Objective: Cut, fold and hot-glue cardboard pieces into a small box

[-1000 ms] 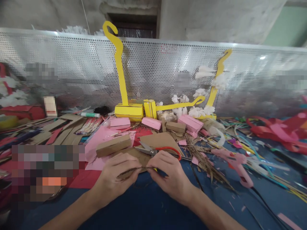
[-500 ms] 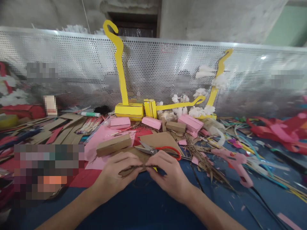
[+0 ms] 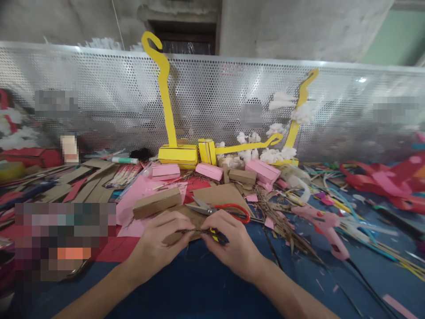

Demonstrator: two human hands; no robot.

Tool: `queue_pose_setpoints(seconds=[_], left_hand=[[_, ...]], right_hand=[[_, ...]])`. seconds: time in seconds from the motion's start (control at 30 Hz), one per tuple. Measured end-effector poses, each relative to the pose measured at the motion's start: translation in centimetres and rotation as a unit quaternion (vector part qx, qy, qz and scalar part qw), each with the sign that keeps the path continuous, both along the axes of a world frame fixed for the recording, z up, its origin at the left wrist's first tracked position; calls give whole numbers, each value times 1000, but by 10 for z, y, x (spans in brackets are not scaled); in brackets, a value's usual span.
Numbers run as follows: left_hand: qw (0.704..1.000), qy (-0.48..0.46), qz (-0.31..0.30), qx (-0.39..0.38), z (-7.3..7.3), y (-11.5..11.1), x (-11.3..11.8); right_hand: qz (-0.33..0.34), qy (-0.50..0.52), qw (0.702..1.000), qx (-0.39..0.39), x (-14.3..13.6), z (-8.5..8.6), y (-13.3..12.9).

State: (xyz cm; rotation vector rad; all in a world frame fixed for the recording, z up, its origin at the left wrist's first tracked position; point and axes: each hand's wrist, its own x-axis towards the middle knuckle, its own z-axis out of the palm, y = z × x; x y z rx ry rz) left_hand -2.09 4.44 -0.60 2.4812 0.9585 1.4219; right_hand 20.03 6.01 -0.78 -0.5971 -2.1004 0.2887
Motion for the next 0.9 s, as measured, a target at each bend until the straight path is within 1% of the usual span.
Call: queue_pose_setpoints(seconds=[0.2, 0.43, 0.63, 0.8, 0.9], left_hand=[[1000, 11, -10, -7, -4, -1, 3], [1000, 9, -8, 6, -2, -2, 3], [1000, -19, -14, -20, -1, 0, 3], [1000, -27, -1, 11, 2, 1, 1], [999, -31, 0, 21, 2, 1, 0]], right_hand=[[16, -5, 1000, 17, -4, -1, 1], [18, -12, 999, 30, -3, 0, 2], [-5, 17, 1000, 20, -2, 0, 2], [-31, 35, 999, 12, 2, 0, 1], [-31, 35, 999, 15, 3, -1, 1]])
